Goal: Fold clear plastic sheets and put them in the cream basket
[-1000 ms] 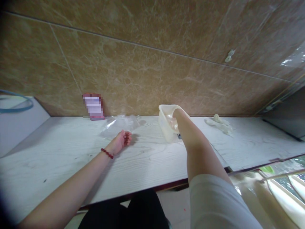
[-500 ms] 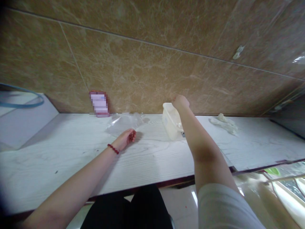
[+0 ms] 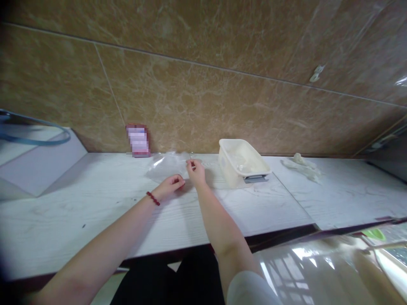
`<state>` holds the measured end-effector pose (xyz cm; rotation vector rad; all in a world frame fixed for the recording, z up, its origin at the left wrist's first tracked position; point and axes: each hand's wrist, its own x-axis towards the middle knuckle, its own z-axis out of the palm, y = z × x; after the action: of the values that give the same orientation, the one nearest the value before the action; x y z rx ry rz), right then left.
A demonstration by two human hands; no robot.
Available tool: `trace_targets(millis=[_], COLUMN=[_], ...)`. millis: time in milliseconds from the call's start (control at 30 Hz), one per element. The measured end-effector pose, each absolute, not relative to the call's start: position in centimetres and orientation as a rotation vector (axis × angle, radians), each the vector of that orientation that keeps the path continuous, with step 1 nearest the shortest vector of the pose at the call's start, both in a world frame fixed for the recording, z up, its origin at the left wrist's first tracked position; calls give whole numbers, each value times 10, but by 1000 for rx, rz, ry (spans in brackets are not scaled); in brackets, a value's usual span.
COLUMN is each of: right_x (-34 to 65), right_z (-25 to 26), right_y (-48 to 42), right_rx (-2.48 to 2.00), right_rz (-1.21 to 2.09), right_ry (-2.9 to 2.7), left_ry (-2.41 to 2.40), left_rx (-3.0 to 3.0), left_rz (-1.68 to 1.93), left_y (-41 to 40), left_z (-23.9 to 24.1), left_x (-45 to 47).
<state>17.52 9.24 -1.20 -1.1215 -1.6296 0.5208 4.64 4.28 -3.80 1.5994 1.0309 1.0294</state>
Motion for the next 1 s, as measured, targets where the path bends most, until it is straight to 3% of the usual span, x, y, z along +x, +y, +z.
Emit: trace_targets(millis=[467,700,1000], right_x=[170,170,168], right_z=[-38,-38,-41], right_y=[104,107,111], right_rx=[-1183,-1210,-1188], right_rz=[588,614,635], right_ry=[-1759,-1737,-1761], left_ry=[1492,1574,1464], left_rx=[2340,2290,2364], left_rz=[863,474,456], left_y=[56,58,66], left_z=[-23,-29,-41], left_x=[-34,-43,-29])
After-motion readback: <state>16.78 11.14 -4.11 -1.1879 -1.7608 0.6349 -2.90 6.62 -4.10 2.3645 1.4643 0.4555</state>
